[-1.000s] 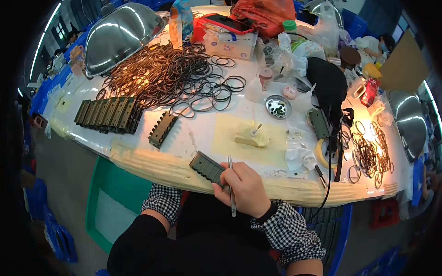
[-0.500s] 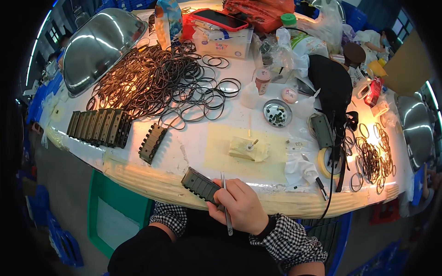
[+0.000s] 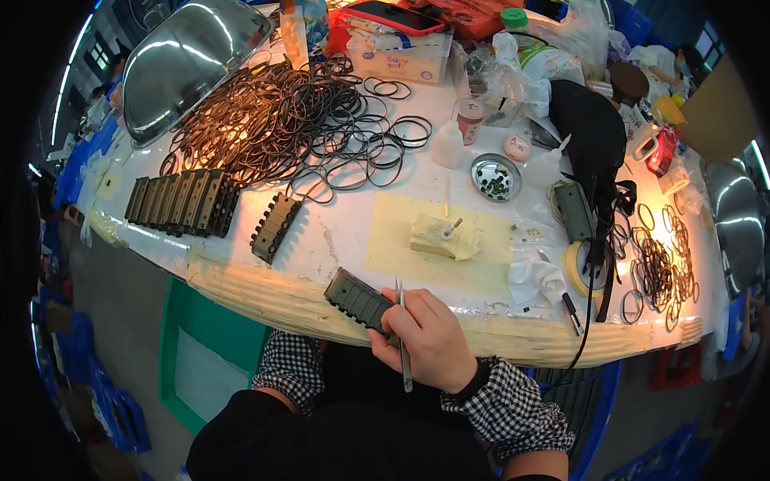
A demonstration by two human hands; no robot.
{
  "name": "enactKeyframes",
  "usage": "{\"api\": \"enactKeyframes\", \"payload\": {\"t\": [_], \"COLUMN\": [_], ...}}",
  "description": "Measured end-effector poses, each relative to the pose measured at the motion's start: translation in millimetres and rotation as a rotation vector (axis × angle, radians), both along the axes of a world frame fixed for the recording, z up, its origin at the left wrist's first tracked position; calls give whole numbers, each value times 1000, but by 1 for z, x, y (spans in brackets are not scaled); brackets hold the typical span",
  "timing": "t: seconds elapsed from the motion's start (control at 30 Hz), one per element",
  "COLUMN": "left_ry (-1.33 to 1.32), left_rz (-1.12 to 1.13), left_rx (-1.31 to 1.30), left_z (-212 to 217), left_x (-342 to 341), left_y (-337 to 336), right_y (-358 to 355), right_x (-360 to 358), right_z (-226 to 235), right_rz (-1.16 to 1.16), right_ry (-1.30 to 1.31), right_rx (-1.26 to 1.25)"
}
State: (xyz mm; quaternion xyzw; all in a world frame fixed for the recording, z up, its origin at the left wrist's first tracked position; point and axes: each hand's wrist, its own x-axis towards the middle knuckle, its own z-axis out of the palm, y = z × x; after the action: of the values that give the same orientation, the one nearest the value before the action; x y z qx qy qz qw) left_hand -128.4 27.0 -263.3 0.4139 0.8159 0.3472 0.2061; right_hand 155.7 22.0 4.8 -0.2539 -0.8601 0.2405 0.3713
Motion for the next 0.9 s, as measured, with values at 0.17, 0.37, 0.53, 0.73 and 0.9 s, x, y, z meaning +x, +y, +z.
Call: {"api": "enactKeyframes", "payload": {"t": [0.17,0.37,0.53,0.73,0.9], "left_ry": [-337,-783,-813,-845,-918], "left_rz": [106,102,-35,-137,-266], "left_rx": [179,310,188,141,284], "left_z": [14,54,93,166,205], "left_x": [7,24,10,4,-8], "left_y": [-49,-101,-150,-170,-197], "right_y": [1,-3,-4,-5,-7], "right_x": [-6,-4,-9,-9,-13], "right_z": [-4,-4,-8,-12,-12], "right_rz": [-36,-103,-92,-107,-137], "right_ry": [-39,-106,-128,-169,-214], "right_rx": [67,111,144,172,156]}}
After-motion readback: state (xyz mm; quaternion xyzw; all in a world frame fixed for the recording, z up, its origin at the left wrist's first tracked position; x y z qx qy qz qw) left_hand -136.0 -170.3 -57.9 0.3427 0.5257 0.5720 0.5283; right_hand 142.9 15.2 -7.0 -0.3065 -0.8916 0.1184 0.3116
